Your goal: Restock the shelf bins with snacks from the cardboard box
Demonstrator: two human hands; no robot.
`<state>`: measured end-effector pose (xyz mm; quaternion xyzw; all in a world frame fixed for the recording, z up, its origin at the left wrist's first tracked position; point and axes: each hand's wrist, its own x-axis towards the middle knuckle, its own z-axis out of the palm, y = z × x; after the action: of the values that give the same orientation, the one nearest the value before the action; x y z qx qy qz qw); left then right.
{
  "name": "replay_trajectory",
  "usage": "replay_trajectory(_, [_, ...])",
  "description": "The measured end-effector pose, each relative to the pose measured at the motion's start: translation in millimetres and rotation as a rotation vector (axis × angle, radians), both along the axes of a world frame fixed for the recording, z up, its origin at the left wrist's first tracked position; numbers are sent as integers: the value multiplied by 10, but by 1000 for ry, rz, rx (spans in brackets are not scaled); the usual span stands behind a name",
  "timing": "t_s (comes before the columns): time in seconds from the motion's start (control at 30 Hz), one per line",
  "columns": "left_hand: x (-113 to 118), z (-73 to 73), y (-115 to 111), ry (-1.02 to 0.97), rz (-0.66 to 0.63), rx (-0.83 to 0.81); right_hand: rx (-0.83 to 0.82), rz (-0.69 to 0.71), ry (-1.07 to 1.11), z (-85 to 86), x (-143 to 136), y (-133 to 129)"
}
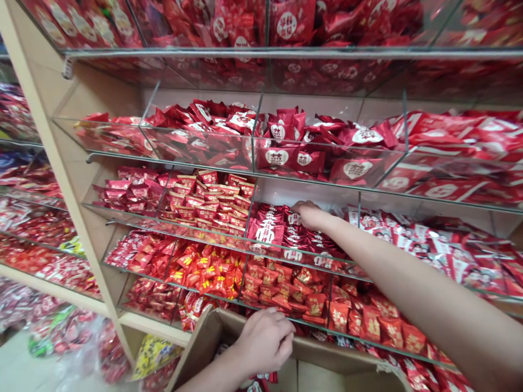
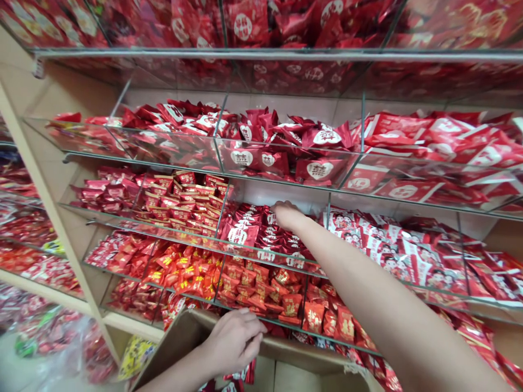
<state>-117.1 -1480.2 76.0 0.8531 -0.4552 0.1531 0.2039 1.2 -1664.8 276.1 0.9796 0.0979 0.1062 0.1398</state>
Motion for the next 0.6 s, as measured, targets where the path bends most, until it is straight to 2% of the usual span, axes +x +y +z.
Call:
replay_trajectory(0.13, [-2,11,-1,-3,-4,-2,-39,-150,62,142,24,-96])
replay_trajectory(0.27, [2,12,-9,-6,-15,-2,-91,-282,150,181,45,-182])
replay_trajectory(0.5, [11,-21,-5,-10,-25,-6,-81,-305,95,237,6,-194])
replay_trajectory(0.6, [16,-24,-3,-15,-31,-11,-77,-316,122,200,23,-196])
